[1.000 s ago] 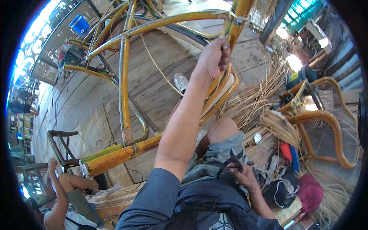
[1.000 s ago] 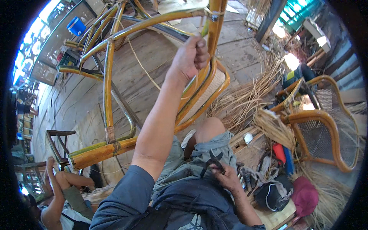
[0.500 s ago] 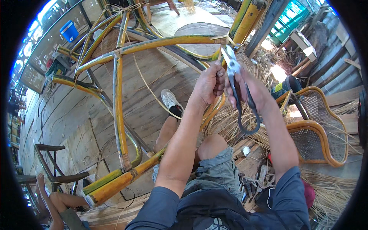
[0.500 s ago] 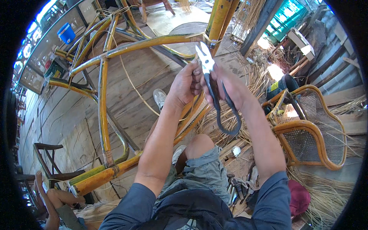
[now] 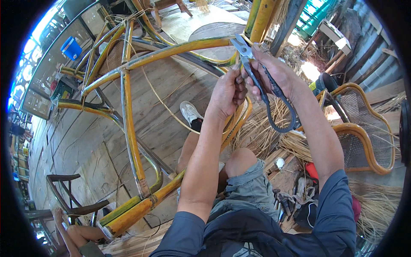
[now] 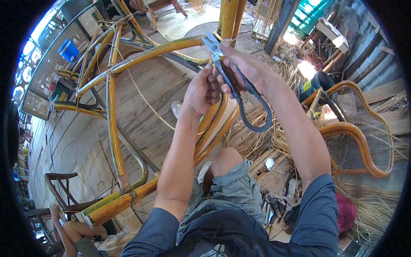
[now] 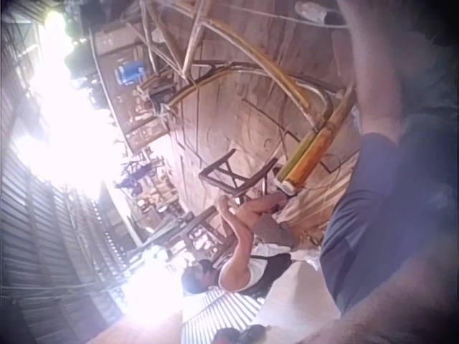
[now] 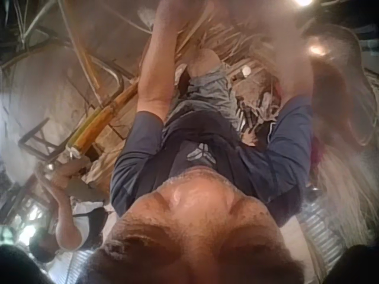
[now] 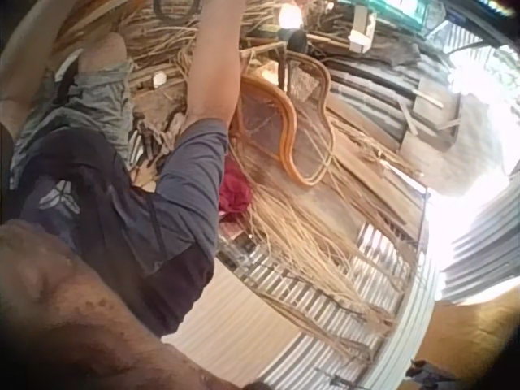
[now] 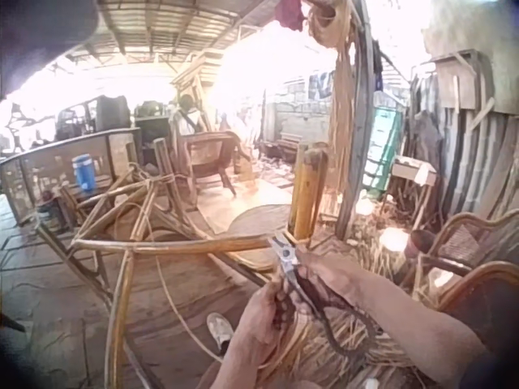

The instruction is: Tying and assembling bamboo furniture parts using natural fiber strips and tools.

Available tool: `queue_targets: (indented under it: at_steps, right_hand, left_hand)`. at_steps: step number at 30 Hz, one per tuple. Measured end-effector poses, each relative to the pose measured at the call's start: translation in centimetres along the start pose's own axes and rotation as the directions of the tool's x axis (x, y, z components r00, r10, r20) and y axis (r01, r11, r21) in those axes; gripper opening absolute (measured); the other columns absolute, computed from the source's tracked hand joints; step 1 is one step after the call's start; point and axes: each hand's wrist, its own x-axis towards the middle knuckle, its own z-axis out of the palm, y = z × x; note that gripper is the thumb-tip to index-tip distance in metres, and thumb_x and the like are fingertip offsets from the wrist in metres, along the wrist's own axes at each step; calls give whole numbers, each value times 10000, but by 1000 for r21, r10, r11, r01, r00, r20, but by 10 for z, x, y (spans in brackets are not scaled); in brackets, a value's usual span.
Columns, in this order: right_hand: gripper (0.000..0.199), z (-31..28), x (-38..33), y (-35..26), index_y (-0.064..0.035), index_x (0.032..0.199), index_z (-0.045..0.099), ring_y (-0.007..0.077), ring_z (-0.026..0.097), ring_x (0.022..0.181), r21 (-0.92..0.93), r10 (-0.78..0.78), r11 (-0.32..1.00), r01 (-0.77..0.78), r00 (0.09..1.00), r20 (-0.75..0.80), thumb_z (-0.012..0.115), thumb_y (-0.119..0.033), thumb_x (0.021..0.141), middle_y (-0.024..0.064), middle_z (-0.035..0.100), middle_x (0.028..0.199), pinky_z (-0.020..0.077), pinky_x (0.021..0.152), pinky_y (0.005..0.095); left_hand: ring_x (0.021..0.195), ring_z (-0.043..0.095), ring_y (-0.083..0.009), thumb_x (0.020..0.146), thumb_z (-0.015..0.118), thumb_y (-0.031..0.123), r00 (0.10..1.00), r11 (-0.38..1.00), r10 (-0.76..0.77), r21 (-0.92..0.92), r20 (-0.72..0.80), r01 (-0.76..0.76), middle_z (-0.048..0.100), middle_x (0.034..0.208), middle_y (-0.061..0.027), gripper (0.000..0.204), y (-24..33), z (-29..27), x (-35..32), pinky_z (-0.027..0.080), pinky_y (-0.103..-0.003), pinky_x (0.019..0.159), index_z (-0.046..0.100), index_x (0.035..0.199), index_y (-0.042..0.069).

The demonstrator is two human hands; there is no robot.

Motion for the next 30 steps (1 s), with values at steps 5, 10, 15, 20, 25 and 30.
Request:
queue_targets:
  at_steps: [5,10,15,20,25,30]
  right_hand:
    - [578,3,-3,6,-63,819,509,99,447,427,8,-24,1000,24,997,-67,408,-629,876,0,480,624,380,395,229]
    - [504,28,-97,74,-44,725,509,70,490,458,-354,-108,935,38,977,-182,422,-499,923,20,502,581,373,404,219]
    - [479,-2,-201,292,6,884,605,281,627,737,-395,118,770,-501,720,-684,502,-462,881,141,628,756,475,682,385]
    - [536,33,-305,393,-24,1088,592,350,505,1055,-500,216,505,-703,664,-715,542,-485,820,210,572,1078,368,940,436]
    - [255,-13,-264,407,-29,1068,596,356,512,1029,-594,-342,652,-472,515,-786,532,-127,842,174,579,1081,413,890,404]
    - [245,-77,-223,459,-49,1049,607,342,535,1007,-574,-365,583,-575,446,-817,540,-94,817,167,578,1091,449,828,406]
  left_hand:
    - [384,288,-67,913,419,394,1000,1000,7,-6,-14,-7,338,506,79,321,-1,0,-1,185,-216,356,383,662,197]
    - [409,287,-69,918,421,364,999,1000,26,4,-22,-26,290,521,71,318,-2,-2,-6,205,-224,368,364,662,186]
    - [429,245,-80,930,443,350,994,994,104,-21,-24,-104,259,544,59,320,-5,3,3,173,-237,372,379,663,185]
    - [442,187,-79,932,450,353,993,994,85,-68,81,-80,223,548,55,328,-1,-4,9,148,-239,373,386,675,159]
    - [448,191,-74,933,460,323,993,995,83,-56,82,-78,227,550,57,320,-1,-2,6,147,-229,373,391,676,145]
    - [440,190,-66,931,467,328,996,998,63,-29,66,-61,219,543,61,328,-2,-3,6,137,-225,372,394,671,142]
